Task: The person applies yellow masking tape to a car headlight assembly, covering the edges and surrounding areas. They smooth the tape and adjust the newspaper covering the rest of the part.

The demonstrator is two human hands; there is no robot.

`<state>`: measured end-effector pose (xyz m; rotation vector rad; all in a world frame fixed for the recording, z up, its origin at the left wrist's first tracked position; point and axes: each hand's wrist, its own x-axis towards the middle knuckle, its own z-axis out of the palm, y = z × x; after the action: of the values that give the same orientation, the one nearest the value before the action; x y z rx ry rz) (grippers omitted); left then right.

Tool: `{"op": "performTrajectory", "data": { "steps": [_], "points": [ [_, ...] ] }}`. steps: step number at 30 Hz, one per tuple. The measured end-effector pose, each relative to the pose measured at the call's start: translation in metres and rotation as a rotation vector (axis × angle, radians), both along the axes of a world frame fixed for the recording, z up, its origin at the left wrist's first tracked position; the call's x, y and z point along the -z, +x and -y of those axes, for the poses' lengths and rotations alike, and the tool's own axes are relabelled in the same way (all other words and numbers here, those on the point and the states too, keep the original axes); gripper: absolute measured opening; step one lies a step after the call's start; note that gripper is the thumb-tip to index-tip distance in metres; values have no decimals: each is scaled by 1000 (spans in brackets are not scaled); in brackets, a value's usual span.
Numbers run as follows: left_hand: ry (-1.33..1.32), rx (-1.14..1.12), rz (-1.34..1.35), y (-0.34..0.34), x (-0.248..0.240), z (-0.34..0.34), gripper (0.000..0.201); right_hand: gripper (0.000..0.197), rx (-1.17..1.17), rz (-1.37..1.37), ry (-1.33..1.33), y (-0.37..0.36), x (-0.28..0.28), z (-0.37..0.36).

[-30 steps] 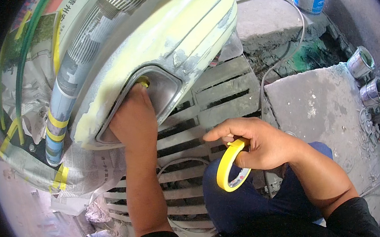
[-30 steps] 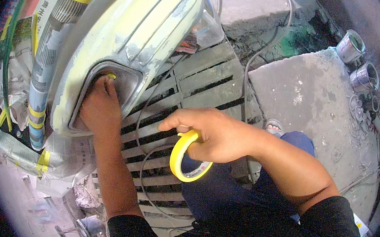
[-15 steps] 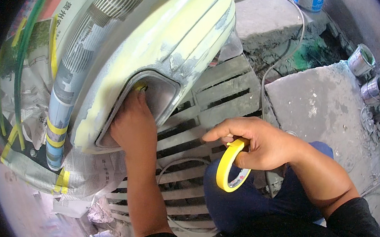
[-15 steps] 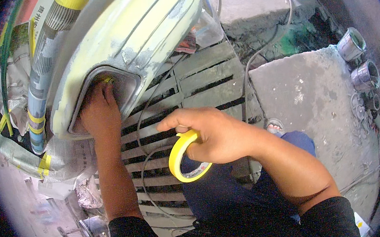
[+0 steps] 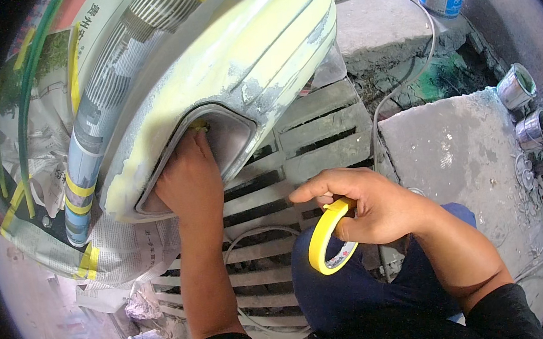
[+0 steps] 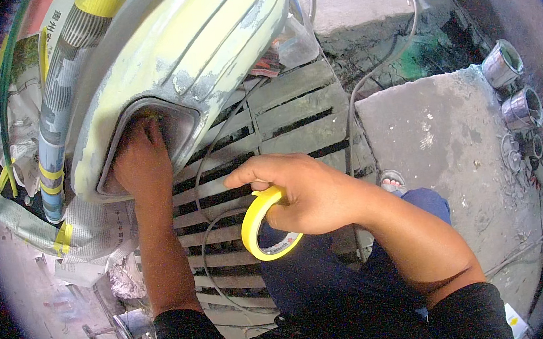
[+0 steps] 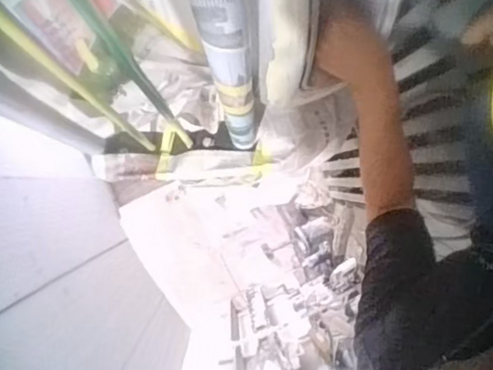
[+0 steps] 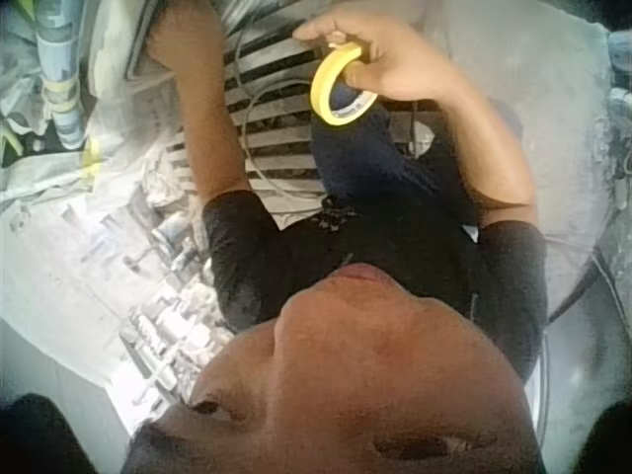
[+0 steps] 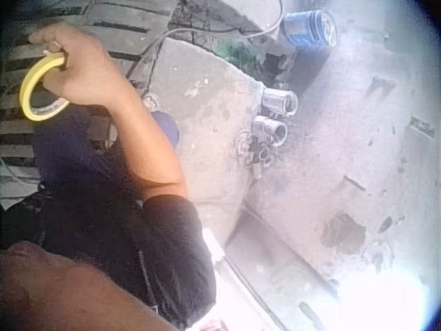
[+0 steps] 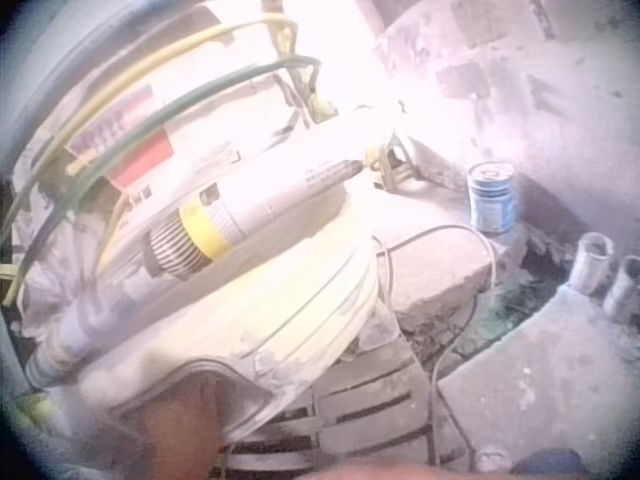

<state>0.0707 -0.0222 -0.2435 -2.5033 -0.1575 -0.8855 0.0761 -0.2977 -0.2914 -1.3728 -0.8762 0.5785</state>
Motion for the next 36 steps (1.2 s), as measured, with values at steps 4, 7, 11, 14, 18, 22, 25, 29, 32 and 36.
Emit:
{"op": "performTrajectory", "data": {
  "steps": [4,7,11,14,18,22,25,29,32,36],
  "points": [
    [56,-12,-6,2,-2,0,28,65,2,-30,7,0,0,-2],
    [83,-20,10,4,-2,-1,29,62,-2,-30,15,1,1,-3],
    [163,-4,3,6,-1,-6,32,56,-2,-4,0,4,1,-2],
    [135,17,-7,6,-2,-8,33,56,-5,0,12,3,2,-3],
    [112,-16,-56,4,-5,-2,35,55,0,2,-17,1,-1,0],
    [51,-36,-77,2,-6,0,37,54,11,1,11,0,-2,5],
    [-113,-148,-133,-8,-8,10,35,57,-3,-51,28,0,-1,9],
    [-439,-24,50,-36,0,35,28,65,4,-64,44,0,1,11],
    [-1036,69,70,-42,22,46,35,61,26,-74,50,-3,-1,6],
    [-1372,218,219,-36,29,50,44,55,46,-134,-39,-13,1,-4]
  ]
}}
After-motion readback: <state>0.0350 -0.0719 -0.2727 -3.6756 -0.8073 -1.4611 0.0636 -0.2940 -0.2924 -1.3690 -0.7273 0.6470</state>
